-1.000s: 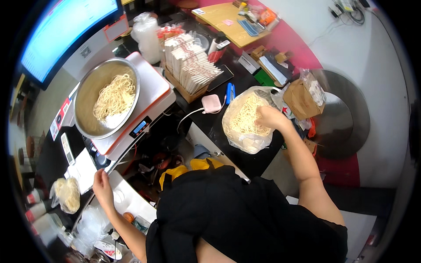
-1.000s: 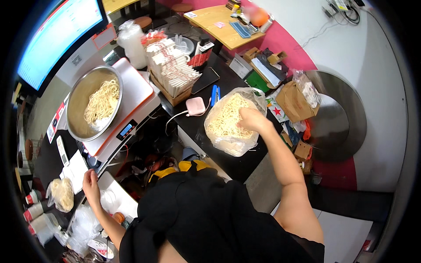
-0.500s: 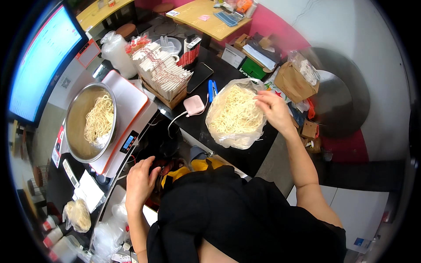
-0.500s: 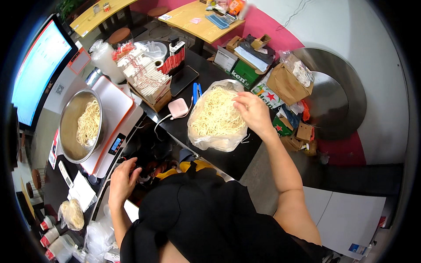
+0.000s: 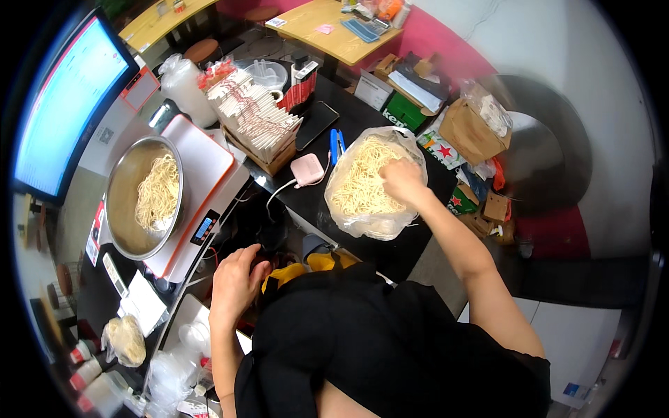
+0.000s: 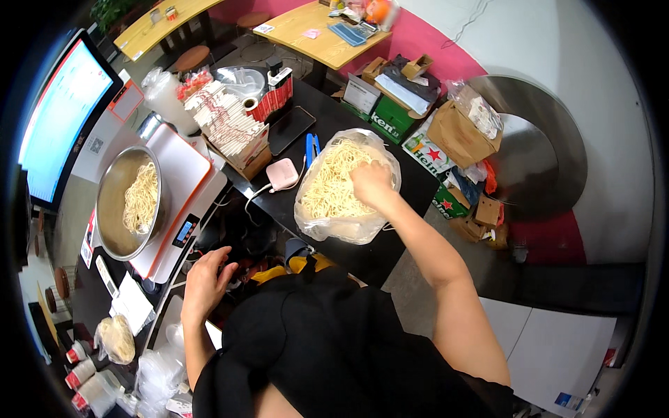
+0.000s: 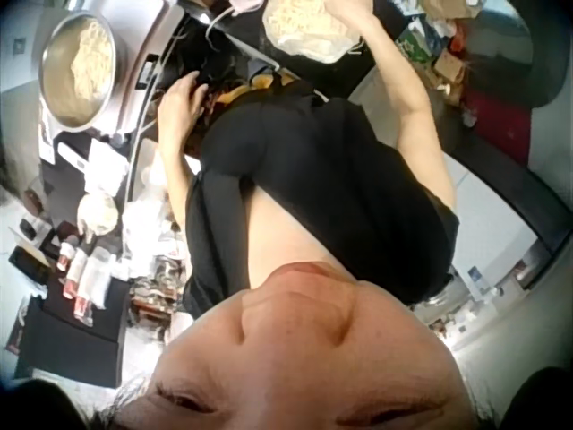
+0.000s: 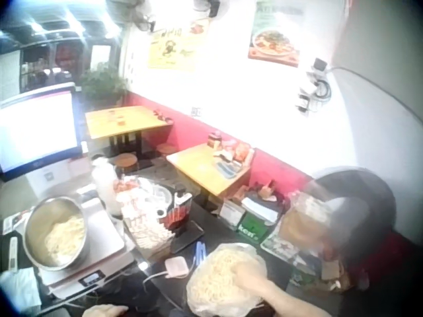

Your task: The person portions noodles by hand from a large plastic bag into a stainless steel bowl on a digital scale and then transfers the noodles into smaller plastic bags.

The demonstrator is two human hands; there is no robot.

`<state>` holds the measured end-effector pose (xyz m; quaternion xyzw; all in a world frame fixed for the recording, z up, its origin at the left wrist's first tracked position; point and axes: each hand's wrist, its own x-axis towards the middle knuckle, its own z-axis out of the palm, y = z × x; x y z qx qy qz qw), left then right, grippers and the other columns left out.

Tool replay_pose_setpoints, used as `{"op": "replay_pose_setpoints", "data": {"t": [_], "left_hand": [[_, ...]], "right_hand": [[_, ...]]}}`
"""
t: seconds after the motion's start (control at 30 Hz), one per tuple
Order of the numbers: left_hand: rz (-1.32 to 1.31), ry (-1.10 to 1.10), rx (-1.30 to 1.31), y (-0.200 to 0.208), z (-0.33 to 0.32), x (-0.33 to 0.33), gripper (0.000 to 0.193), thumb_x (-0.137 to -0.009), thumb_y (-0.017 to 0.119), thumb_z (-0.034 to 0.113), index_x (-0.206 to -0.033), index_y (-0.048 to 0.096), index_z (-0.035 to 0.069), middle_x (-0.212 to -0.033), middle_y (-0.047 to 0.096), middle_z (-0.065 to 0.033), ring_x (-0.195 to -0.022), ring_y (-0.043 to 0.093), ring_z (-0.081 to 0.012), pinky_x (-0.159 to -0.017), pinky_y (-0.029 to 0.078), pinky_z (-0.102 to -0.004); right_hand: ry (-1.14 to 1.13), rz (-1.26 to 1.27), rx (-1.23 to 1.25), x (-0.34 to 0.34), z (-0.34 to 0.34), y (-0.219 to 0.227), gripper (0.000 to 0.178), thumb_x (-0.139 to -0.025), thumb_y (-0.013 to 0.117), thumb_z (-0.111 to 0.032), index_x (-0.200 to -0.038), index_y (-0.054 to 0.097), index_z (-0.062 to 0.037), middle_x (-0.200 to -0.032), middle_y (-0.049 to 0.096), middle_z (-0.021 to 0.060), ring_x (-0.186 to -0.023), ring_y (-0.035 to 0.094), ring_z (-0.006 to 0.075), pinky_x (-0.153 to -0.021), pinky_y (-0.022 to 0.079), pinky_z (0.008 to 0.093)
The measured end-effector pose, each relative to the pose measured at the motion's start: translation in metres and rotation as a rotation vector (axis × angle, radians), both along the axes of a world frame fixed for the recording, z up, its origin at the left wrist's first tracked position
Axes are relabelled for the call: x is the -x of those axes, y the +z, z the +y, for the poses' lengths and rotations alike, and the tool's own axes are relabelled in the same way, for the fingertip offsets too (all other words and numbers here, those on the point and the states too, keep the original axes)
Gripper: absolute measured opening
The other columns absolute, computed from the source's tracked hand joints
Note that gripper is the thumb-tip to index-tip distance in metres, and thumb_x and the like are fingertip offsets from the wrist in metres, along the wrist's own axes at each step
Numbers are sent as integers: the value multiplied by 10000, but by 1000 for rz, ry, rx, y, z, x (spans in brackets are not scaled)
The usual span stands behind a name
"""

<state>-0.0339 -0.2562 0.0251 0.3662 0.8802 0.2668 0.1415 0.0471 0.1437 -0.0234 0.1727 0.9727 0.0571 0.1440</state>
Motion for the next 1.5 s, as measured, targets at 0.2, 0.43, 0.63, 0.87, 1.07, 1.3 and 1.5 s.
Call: {"op": "replay_pose_setpoints", "data": {"t": [0.2, 0.43, 0.63, 0.87, 1.07, 1.3, 1.5], "left_hand": [[-45, 67, -3, -15, -8, -6, 335, -870, 686, 179, -1165, 620, 36, -983, 679, -171, -923, 661, -328, -795, 524, -394], [-11, -28, -20, -8, 4, 2, 309, -873, 683, 182, -1130, 625, 22, -1004, 677, -166, -934, 653, -344, -805, 520, -405], [22, -43, -85, 3, 21, 6, 301, -857, 688, 178, -1097, 635, 4, -941, 667, -164, -888, 630, -364, -786, 502, -432], [39, -97, -107, 7, 29, 7, 299, -857, 690, 179, -1088, 632, 0, -957, 669, -166, -896, 629, -361, -793, 501, -429], [57, -165, -127, 20, 39, 8, 285, -862, 685, 186, -1071, 628, 0, -923, 649, -153, -873, 621, -355, -775, 498, -433], [90, -248, -431, 83, 96, 30, 268, -890, 680, 163, -1088, 622, -7, -1035, 651, -168, -968, 634, -350, -832, 504, -387], [-24, -433, -804, 93, 213, 45, 915, -791, 781, 408, -1419, 319, -71, -1392, 435, -284, -1319, 430, -398, -1093, 368, -420]], "right_hand": [[-322, 509, 1256, -14, 15, 94, 236, -851, 720, -118, -1034, 696, 31, -999, 703, 39, -935, 636, 105, -830, 473, 242], [-298, 546, 1365, -25, 23, 92, 194, -881, 670, -108, -1037, 658, 8, -1070, 678, 61, -981, 598, 107, -897, 447, 276], [-205, 878, 1570, -25, 6, 156, 176, -883, 613, -99, -1042, 637, -27, -1201, 646, 152, -1072, 601, 165, -978, 431, 342], [-129, 898, 1668, -23, 11, 179, 96, -922, 569, -102, -1004, 600, -62, -1225, 634, 180, -1094, 607, 201, -978, 449, 381], [-4, 914, 1646, -9, 7, 212, 215, -1002, 484, -186, -1075, 562, 0, -1087, 650, 169, -1026, 634, 242, -968, 479, 429], [282, 806, 2096, 9, 30, 256, 232, -1044, 381, -195, -1029, 523, -13, -875, 561, 72, -786, 572, 166, -804, 493, 351], [222, 1064, 1856, 24, 17, 319, 158, -1032, 386, -150, -984, 483, -34, -792, 477, 59, -604, 413, 112, -540, 379, 249]]}}
